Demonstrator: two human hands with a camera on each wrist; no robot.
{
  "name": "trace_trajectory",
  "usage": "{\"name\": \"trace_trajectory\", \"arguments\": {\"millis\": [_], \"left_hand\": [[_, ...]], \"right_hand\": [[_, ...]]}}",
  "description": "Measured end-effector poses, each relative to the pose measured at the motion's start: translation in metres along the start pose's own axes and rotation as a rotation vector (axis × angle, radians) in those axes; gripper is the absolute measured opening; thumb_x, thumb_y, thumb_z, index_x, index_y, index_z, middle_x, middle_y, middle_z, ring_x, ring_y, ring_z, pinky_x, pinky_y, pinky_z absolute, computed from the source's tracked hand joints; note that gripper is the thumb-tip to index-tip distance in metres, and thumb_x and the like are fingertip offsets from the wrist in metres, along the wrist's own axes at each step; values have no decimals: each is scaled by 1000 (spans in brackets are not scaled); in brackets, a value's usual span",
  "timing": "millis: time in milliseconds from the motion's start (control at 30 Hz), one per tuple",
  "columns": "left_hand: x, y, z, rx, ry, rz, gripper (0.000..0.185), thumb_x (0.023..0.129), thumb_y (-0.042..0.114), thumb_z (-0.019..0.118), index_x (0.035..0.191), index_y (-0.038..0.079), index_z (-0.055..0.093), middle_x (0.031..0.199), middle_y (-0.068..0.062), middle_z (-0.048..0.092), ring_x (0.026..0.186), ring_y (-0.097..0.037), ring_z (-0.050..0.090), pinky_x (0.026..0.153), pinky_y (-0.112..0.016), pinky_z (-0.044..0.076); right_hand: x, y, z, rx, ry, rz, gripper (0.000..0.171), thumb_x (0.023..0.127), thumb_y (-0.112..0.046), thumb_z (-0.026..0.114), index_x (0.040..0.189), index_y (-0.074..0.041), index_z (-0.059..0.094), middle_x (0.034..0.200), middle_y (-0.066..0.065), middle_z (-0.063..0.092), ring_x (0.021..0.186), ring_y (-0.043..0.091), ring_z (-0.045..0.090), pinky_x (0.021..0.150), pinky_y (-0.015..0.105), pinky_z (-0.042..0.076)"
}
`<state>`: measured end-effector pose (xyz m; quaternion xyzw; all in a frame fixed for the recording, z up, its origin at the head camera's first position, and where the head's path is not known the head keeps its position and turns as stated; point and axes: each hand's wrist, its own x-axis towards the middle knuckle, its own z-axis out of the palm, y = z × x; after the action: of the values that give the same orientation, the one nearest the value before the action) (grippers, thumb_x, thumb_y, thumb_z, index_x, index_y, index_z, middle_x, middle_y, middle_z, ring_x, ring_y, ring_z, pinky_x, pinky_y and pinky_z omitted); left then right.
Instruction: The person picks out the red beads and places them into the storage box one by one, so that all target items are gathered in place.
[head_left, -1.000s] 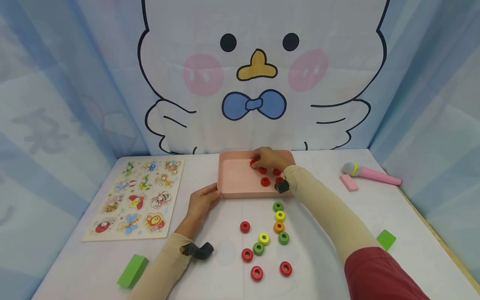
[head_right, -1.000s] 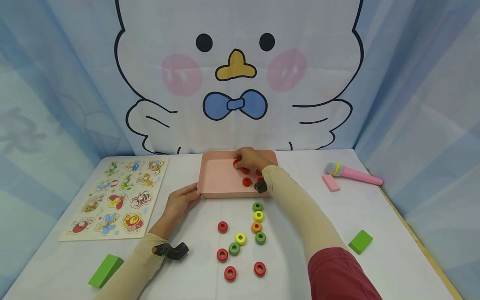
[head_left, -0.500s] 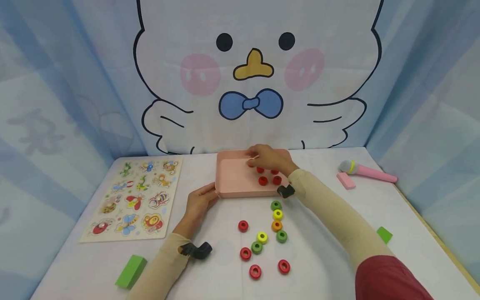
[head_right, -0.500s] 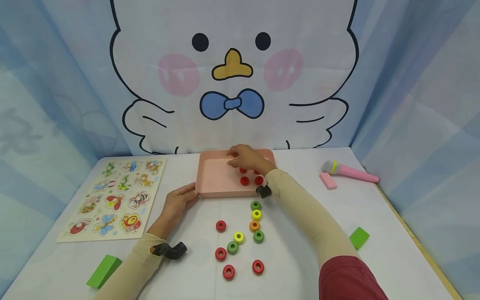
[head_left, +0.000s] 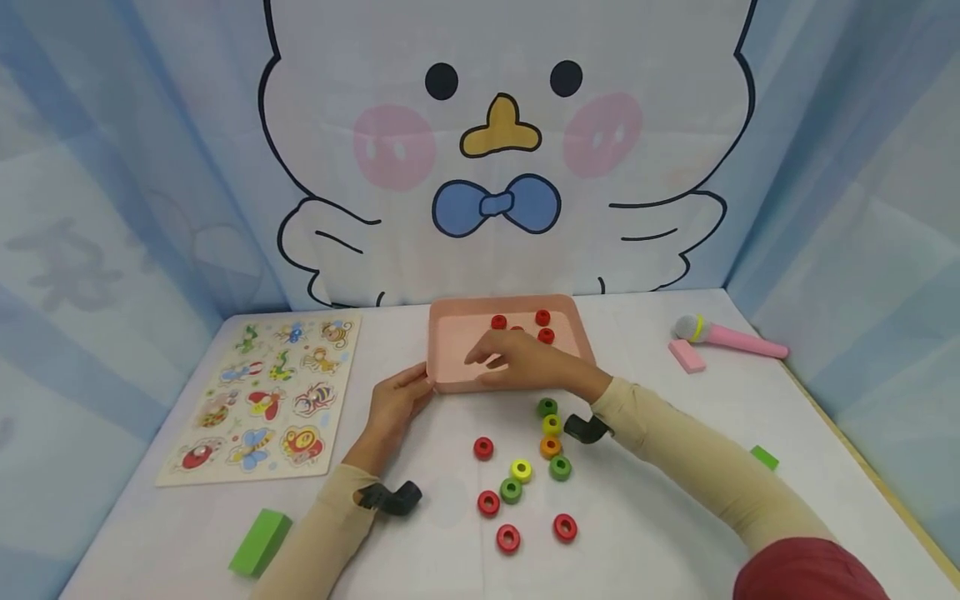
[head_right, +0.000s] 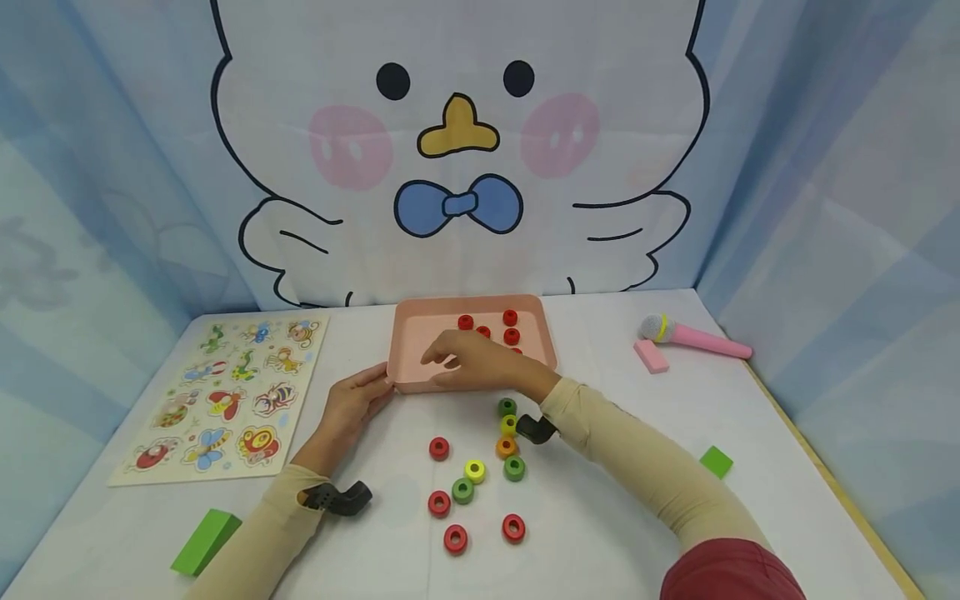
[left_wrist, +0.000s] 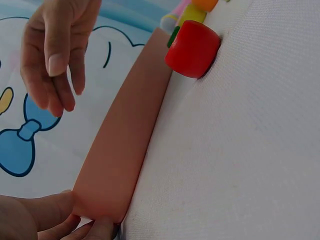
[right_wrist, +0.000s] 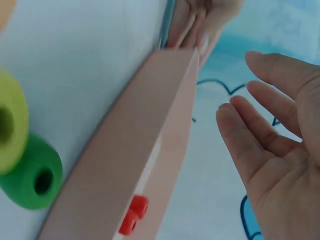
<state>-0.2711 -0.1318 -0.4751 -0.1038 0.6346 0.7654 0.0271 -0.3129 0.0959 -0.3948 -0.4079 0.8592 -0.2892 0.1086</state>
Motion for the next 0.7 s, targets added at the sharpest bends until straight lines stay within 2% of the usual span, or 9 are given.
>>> {"name": "trace_trajectory", "arguments": {"millis": [267,567,700], "left_hand": [[1,0,-1,3,10,17,41,93,-1,62,134,-3,57,136,-18,56,122,-28,56,99,-32,48],[1,-2,0,8,-3,24,41,94,-2,62,134,-5,56,138,-20,54,124,-31,54,101,-33,47],[1,-2,0,4,-3,35,41,94,-3,61,134,-6,56,138,-22,54,124,-31,54,100,-33,47]], "right_hand": [[-14,-17,30,3,-240,13,41,88,-25,77,126,-14,67,122,-1,64,110,16,62,91,29,54],[-18,-18,47,-62,-277,-39,36,86,-22,79,120,-16,71,110,-8,66,102,7,62,87,20,52],[-20,-18,50,-66,-298,-71,31,88,-19,77,118,-14,71,109,-6,63,100,6,60,88,17,51]]}}
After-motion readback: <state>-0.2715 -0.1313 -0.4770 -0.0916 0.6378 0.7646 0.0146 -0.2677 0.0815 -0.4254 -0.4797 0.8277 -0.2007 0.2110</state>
